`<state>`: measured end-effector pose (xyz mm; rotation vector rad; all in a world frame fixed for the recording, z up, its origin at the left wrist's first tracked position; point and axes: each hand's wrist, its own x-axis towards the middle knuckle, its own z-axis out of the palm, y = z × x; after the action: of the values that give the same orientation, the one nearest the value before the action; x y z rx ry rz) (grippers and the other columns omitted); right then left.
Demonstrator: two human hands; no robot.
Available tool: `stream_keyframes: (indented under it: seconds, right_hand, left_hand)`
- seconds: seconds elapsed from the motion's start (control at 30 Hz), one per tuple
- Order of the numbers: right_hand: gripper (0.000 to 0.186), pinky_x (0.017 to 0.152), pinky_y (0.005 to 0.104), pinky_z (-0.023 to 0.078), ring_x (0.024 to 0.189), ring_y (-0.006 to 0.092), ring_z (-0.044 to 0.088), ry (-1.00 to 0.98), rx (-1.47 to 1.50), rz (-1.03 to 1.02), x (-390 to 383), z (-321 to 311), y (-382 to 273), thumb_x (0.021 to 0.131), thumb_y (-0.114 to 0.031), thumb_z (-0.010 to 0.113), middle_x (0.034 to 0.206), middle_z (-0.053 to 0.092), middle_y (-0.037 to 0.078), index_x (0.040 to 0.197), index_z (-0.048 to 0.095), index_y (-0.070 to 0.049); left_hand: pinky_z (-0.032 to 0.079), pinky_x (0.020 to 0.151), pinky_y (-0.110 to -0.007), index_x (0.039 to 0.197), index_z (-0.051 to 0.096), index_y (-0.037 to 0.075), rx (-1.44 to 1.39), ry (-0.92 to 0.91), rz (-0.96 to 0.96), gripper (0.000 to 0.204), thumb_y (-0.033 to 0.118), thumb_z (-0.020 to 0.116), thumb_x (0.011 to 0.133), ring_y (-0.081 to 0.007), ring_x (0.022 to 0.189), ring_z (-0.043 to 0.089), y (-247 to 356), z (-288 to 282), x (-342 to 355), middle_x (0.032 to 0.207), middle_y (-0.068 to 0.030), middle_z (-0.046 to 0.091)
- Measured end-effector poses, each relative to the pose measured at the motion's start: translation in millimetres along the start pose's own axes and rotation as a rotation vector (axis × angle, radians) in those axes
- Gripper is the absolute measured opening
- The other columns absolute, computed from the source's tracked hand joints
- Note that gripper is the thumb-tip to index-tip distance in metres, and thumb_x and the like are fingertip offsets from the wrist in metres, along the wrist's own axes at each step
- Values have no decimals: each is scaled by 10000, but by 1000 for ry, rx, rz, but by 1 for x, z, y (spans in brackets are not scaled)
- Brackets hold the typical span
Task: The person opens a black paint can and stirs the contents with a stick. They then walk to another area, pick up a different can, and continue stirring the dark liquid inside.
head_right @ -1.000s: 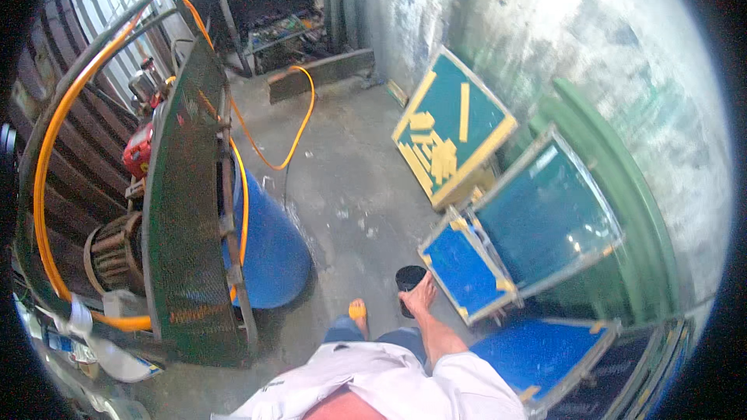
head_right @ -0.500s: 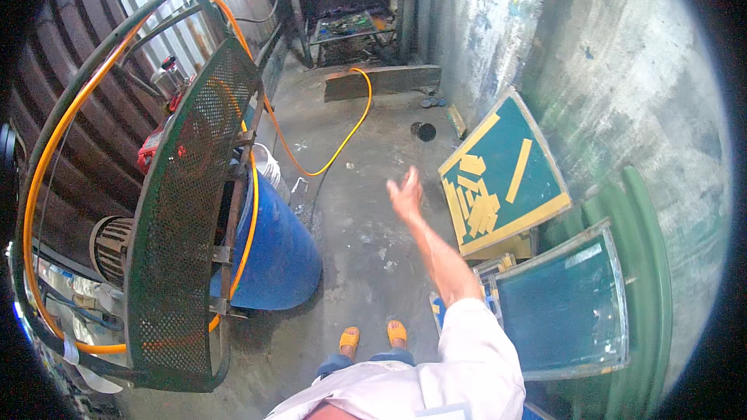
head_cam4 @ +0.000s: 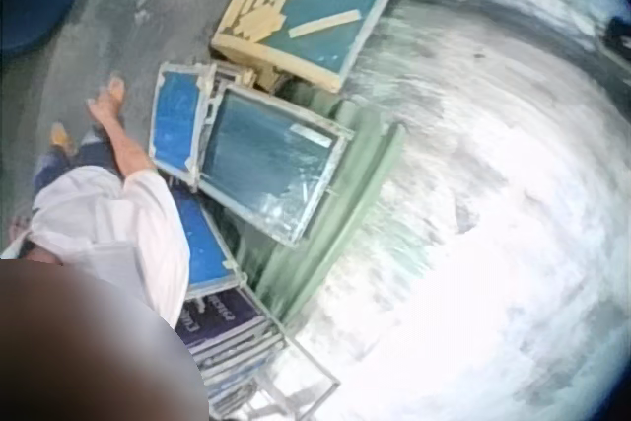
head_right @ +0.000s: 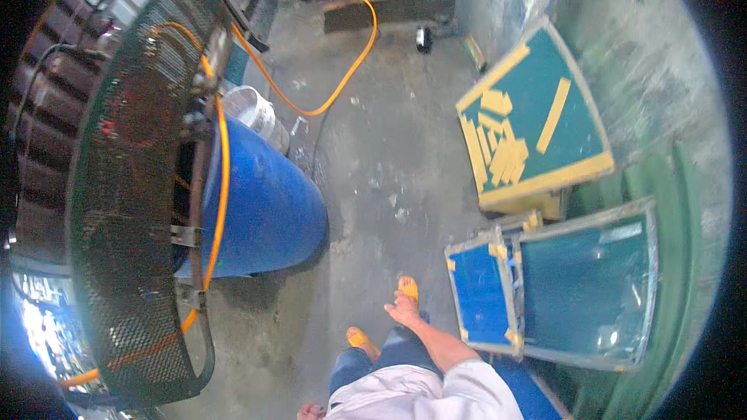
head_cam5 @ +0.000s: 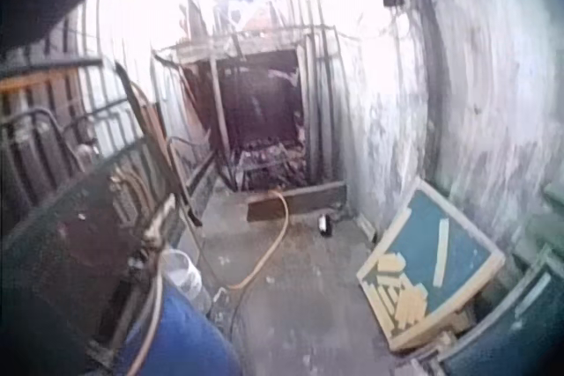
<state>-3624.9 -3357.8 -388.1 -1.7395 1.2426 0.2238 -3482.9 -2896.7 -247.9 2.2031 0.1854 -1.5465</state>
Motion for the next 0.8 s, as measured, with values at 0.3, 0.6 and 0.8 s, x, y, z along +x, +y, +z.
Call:
stream_keyframes:
  seconds: [0.3,0.6,0.8]
  right_hand:
    - [561,807,384,574,919,271,715,170,429,236,-63,102,85,818,-203,788,1101,698,177,1277,537,-2]
    - [665,811,363,571,905,231,716,86,638,319,-35,127,89,834,-329,796,1130,710,142,1335,534,21]
    - [722,970,400,516,1097,324,666,-210,271,82,-20,80,39,857,-539,691,1164,699,165,1308,572,12]
  left_hand:
    - [525,909,-453,1447,471,49,-134,41,-53,627,458,592,988,-280,1122,614,-62,-37,9,1243,-164,625]
    - [510,916,-485,1436,467,75,-724,-269,-237,523,395,515,1026,-293,1045,594,-130,-42,56,1157,-137,620]
    - [458,961,-514,1321,563,115,-757,-88,-70,371,319,477,1023,-300,1017,558,-92,-15,42,1123,-117,608]
